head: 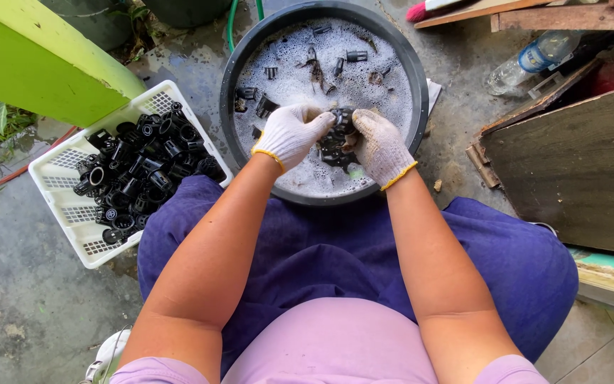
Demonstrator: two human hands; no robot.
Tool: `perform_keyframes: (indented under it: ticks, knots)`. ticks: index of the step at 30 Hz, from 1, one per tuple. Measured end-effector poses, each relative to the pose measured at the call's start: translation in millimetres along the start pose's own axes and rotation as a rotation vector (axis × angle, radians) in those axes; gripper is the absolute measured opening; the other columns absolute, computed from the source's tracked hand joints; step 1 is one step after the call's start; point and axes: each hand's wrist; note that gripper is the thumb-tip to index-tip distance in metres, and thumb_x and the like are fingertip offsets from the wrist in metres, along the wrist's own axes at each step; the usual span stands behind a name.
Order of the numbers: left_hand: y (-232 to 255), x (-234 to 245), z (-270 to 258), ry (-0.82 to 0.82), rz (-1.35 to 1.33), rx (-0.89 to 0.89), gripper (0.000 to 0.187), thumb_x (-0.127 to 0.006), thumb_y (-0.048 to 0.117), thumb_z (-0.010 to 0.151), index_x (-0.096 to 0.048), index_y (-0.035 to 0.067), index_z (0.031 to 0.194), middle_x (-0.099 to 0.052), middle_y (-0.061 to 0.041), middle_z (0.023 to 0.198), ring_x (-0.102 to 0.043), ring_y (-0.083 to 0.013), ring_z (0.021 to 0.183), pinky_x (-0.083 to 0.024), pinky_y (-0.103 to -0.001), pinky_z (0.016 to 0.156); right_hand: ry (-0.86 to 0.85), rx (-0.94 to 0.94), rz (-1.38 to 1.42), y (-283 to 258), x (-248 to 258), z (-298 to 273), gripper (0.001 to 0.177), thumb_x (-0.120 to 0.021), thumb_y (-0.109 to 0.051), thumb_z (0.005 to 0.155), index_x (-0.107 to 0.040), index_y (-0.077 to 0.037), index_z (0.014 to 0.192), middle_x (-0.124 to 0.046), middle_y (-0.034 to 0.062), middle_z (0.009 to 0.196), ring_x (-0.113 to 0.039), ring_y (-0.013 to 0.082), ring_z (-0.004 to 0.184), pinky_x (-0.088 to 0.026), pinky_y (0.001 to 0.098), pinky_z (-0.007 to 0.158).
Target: Washing small black plastic hydroponic net pots in a basin of soapy water.
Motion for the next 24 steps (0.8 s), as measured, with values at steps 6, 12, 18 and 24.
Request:
perform_keyframes:
  ticks: [6, 12, 18, 24]
  knots:
    - [-18.5, -7.6, 9.5, 0.048, 0.057, 0.049, 0.033, -0.059, 0.033, 0.095, -0.075, 0.005, 0.101, -0.077, -0.009, 0.079, -0.074, -0.0175, 0.072, -0.057, -0.032, 0.072, -0.048, -0.004, -0.109, -6.4, -15.6, -11.0, 0.024, -0.061, -0.013, 0.102, -0.065, 0.003, 0.119, -0.070, 0.0097, 0.105, -0.066, 0.0189, 0.091, -0.056, 0.0339, 0.084]
    - [-15.1, 2.2, 12.2, 0.228, 0.312, 0.167, 0.032, -0.059, 0.038, 0.101, -0.072, 0.009, 0.098, -0.073, -0.015, 0.091, -0.070, -0.0293, 0.085, -0.052, -0.040, 0.082, 0.376, -0.178, -1.167, -36.7, -79.3, -45.1, 0.028, -0.065, -0.027, 0.097, -0.069, -0.005, 0.114, -0.072, 0.0083, 0.097, -0.068, 0.0215, 0.085, -0.058, 0.0360, 0.079]
    - [-50.6, -7.3, 21.4, 0.314, 0.289, 0.011, 0.028, -0.057, 0.023, 0.092, -0.074, 0.012, 0.111, -0.075, -0.014, 0.102, -0.071, -0.0307, 0.095, -0.054, -0.038, 0.087, 0.214, -0.110, -2.203, 14.1, -28.2, -31.1, 0.037, -0.059, -0.038, 0.100, -0.079, -0.007, 0.100, -0.071, 0.0171, 0.106, -0.066, 0.0341, 0.096, -0.054, 0.0459, 0.090]
    - [-43.6, -8.2, 18.2, 0.322, 0.321, 0.015, 0.028, -0.060, 0.025, 0.094, -0.075, 0.015, 0.115, -0.075, -0.013, 0.107, -0.070, -0.0314, 0.102, -0.053, -0.037, 0.091, 0.499, -0.248, -0.887, -46.8, -90.4, -54.9, 0.032, -0.050, -0.025, 0.102, -0.064, -0.009, 0.126, -0.070, 0.0109, 0.100, -0.069, 0.0265, 0.080, -0.061, 0.0474, 0.074]
Point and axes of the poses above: each hand's wrist, its own z-axis towards the middle knuckle, its own x-axis out of the back of the hand, y = z × x
